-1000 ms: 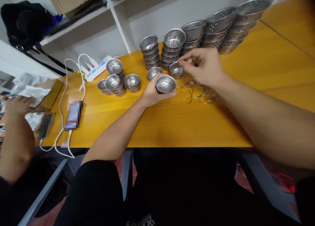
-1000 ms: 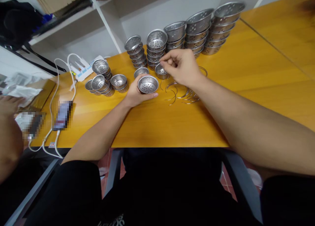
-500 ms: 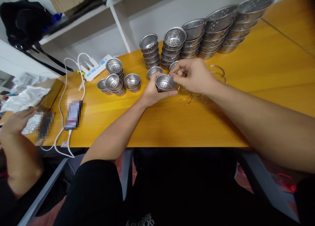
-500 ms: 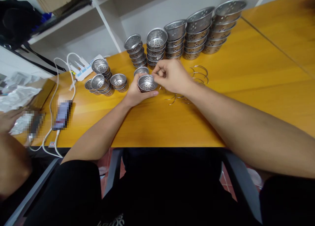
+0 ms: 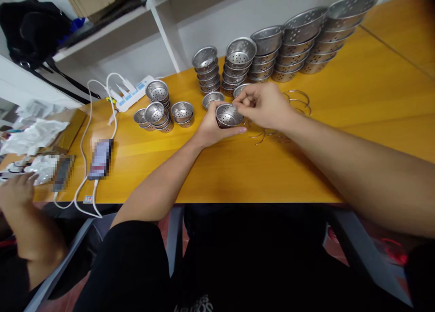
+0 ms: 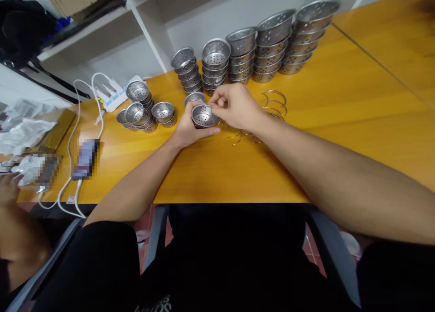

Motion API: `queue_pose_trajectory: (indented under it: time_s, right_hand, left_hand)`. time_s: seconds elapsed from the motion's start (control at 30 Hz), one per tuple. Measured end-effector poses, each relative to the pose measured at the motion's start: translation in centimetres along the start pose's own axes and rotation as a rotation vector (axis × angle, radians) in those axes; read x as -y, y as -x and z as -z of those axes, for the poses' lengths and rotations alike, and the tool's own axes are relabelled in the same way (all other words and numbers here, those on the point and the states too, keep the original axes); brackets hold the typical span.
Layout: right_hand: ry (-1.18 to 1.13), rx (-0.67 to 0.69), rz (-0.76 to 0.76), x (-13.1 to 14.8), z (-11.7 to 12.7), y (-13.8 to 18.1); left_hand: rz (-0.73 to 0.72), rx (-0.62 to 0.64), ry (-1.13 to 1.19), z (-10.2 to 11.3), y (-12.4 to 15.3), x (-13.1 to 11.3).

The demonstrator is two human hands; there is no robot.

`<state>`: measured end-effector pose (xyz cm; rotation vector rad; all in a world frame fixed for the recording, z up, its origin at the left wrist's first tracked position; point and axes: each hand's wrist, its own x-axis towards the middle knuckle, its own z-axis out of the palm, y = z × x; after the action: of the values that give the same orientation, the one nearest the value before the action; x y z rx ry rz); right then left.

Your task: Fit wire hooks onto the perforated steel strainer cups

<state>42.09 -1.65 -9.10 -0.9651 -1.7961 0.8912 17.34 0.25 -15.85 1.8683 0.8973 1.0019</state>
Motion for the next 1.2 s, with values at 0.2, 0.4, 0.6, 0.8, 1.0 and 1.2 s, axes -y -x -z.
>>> queue_pose_trajectory:
  time_s: [0.2,0.4,0.6,0.8,1.0,1.2]
  right_hand:
    - [0.042,-0.011,-0.021,-0.2,-0.4,-0.2]
    - [-0.081,-0.005,-0.007,0.0,-0.2,-0.5]
    - [-0.274,0.217,0.011,0.7,1.5,-0.4]
    - [-0.308,0.278,0.019,1.0,1.3,-0.5]
    - [-0.299,0.277,0.019,0.7,1.1,-0.7]
    - [-0.293,0.304,0.028,0.3,1.4,-0.8]
  left_hand:
    - [0.001,-0.008,-0.005,-0.3,0.3,-0.8]
    - [0.059,-0.018,0.023,0.1,0.6,-2.2]
    - [0.167,-0.008,0.176,1.2,0.4,-2.8]
    - [0.134,0.035,0.167,1.0,0.6,-3.0]
    - [0.090,0.041,0.116,0.8,0.2,-2.1]
    - [0.090,0.042,0.097,0.8,0.0,-2.2]
